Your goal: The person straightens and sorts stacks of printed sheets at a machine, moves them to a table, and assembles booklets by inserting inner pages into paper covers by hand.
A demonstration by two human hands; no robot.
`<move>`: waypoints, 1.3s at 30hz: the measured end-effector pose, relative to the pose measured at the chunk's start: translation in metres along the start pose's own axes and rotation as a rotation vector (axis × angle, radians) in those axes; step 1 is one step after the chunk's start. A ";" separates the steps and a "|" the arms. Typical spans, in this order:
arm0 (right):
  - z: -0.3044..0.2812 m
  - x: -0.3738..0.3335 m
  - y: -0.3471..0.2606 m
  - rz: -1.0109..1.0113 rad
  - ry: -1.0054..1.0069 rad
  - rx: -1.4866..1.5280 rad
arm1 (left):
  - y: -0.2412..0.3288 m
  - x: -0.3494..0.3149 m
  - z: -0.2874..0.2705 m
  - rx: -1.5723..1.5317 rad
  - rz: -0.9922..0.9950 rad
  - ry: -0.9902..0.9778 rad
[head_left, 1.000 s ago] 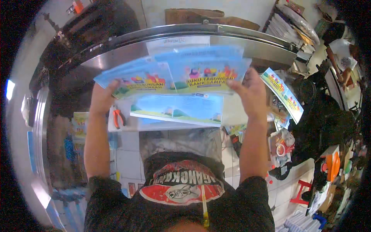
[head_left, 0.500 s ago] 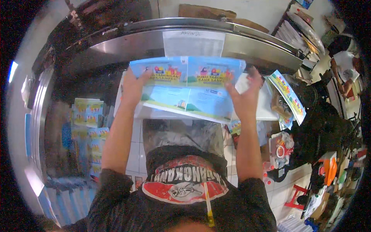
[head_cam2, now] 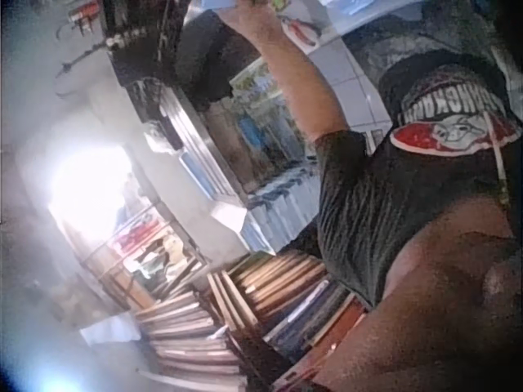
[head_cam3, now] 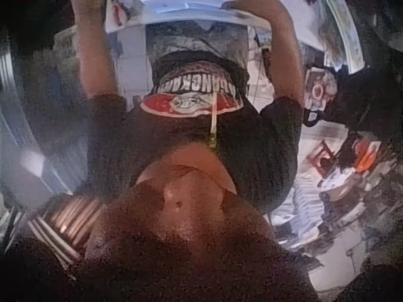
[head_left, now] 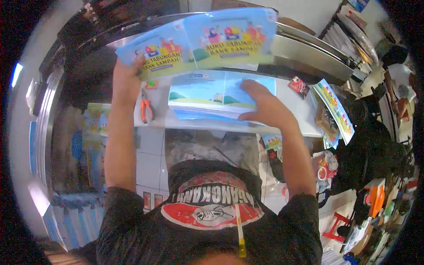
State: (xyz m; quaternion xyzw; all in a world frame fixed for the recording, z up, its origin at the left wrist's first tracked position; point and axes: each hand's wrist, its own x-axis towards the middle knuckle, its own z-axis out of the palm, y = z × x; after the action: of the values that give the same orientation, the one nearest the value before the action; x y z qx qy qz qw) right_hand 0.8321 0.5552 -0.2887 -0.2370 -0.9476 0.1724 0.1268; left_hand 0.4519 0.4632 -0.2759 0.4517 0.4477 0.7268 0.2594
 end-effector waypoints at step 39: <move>-0.084 -0.015 0.045 0.437 0.574 0.982 | -0.006 0.028 0.079 0.273 -0.421 -0.394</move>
State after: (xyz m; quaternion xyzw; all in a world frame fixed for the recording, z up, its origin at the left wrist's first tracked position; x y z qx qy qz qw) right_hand 0.8903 0.6070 -0.2321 -0.3768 -0.6148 0.5407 0.4332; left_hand 0.5094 0.5210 -0.2546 0.5118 0.5659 0.4890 0.4227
